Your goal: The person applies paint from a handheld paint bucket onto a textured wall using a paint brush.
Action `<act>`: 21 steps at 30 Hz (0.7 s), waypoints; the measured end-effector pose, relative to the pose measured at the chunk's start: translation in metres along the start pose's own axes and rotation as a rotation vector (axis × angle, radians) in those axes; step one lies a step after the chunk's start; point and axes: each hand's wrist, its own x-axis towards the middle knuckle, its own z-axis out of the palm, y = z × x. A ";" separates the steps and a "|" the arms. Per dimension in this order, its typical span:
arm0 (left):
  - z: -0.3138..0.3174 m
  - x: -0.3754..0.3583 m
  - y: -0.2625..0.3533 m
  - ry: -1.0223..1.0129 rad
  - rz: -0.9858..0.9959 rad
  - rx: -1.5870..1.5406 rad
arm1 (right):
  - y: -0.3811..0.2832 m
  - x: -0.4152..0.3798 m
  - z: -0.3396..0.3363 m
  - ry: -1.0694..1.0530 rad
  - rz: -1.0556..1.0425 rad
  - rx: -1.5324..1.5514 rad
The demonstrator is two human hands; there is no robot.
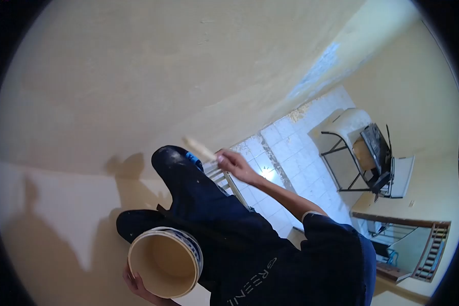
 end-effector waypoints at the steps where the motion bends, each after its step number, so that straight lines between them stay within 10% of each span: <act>1: -0.004 0.001 -0.003 -0.014 0.023 0.008 | 0.014 0.002 -0.017 0.119 -0.052 -0.002; 9: -0.013 0.011 -0.025 0.139 -0.148 -0.212 | 0.128 0.033 -0.138 0.773 -0.063 -0.294; 21: -0.011 0.002 -0.008 0.060 -0.250 -0.499 | 0.100 0.107 -0.153 0.868 -0.144 -0.403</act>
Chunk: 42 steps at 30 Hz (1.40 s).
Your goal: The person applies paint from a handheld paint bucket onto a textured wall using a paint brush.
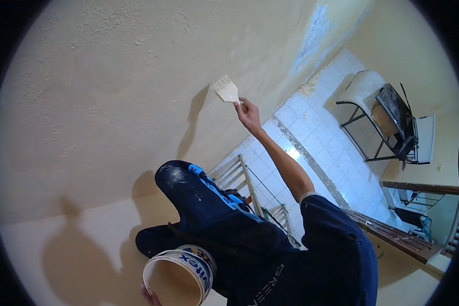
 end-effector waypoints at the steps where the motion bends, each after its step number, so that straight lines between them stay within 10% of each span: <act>1: -0.001 0.001 0.002 0.001 0.002 0.004 | -0.002 0.007 0.002 0.041 -0.040 -0.012; 14: -0.001 0.004 0.013 0.091 -0.061 0.239 | 0.065 0.037 0.012 -0.015 -0.103 -0.323; 23: -0.001 0.016 0.008 0.097 -0.085 0.271 | -0.052 0.067 0.002 0.067 -0.101 -0.047; 28: -0.003 0.028 -0.007 0.086 -0.071 0.190 | 0.110 0.030 0.020 -0.177 -0.030 -0.412; 38: -0.003 0.030 -0.006 0.013 -0.084 0.172 | -0.072 0.073 -0.004 0.106 -0.199 0.053; 42: 0.005 0.030 -0.006 0.008 -0.058 0.123 | 0.062 0.058 0.029 -0.085 -0.128 -0.275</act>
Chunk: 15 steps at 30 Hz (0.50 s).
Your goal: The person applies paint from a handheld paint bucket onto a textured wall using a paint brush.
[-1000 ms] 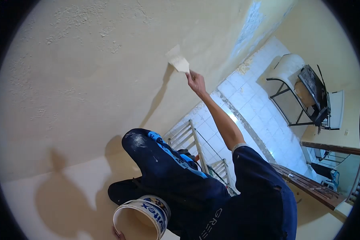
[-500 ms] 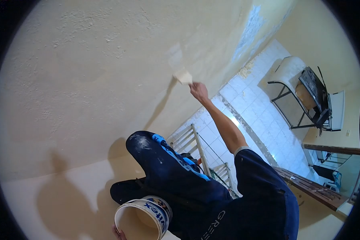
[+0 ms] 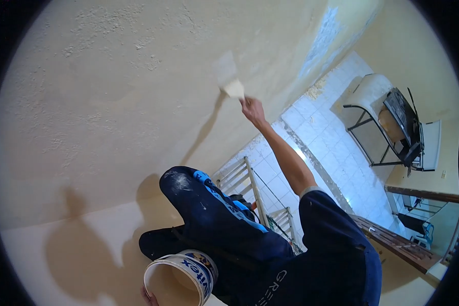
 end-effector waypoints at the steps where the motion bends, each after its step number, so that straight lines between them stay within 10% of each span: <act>1: 0.001 0.000 0.001 -0.003 0.004 -0.008 | 0.039 -0.015 0.012 -0.126 0.057 -0.119; 6: 0.007 0.001 0.008 -0.026 0.016 -0.026 | -0.012 -0.046 -0.029 0.005 0.302 0.050; 10: 0.008 -0.004 0.016 -0.069 -0.004 -0.009 | -0.103 0.011 -0.073 0.270 -0.054 0.309; 15: 0.017 -0.024 0.025 -0.053 -0.010 -0.090 | -0.066 0.032 -0.036 0.178 -0.042 0.342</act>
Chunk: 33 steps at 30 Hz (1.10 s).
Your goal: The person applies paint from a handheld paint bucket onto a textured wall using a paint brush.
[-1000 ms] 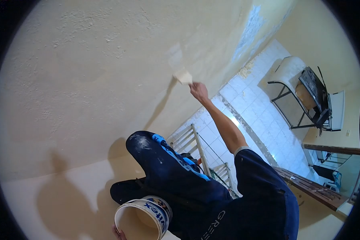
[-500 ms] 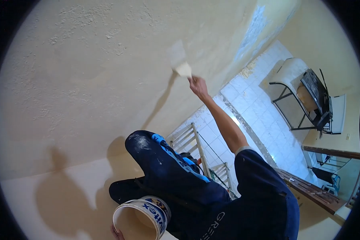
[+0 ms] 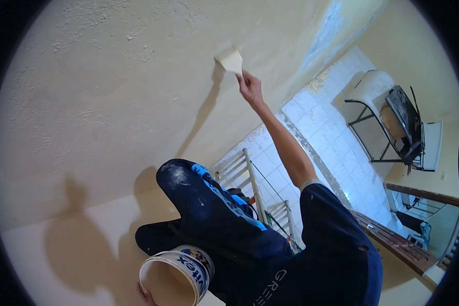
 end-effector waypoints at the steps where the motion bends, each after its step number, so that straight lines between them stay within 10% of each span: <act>1: 0.001 0.000 -0.001 0.007 0.005 -0.007 | 0.022 -0.012 0.006 -0.025 0.024 -0.054; 5: 0.005 0.004 -0.005 0.028 0.043 0.016 | 0.147 -0.071 0.007 -0.424 0.382 -0.584; 9: 0.001 0.005 0.001 0.053 0.072 0.057 | 0.115 -0.081 0.016 -0.293 0.592 -0.451; 21: -0.012 0.009 0.001 0.085 0.070 0.175 | -0.114 0.038 -0.050 -0.002 -0.074 -0.151; 27: -0.008 0.011 -0.004 0.121 0.107 0.189 | -0.012 0.033 0.007 -0.040 -0.069 0.282; 33: -0.001 0.013 0.012 0.129 0.016 0.269 | 0.106 -0.051 -0.006 -0.306 0.132 -0.462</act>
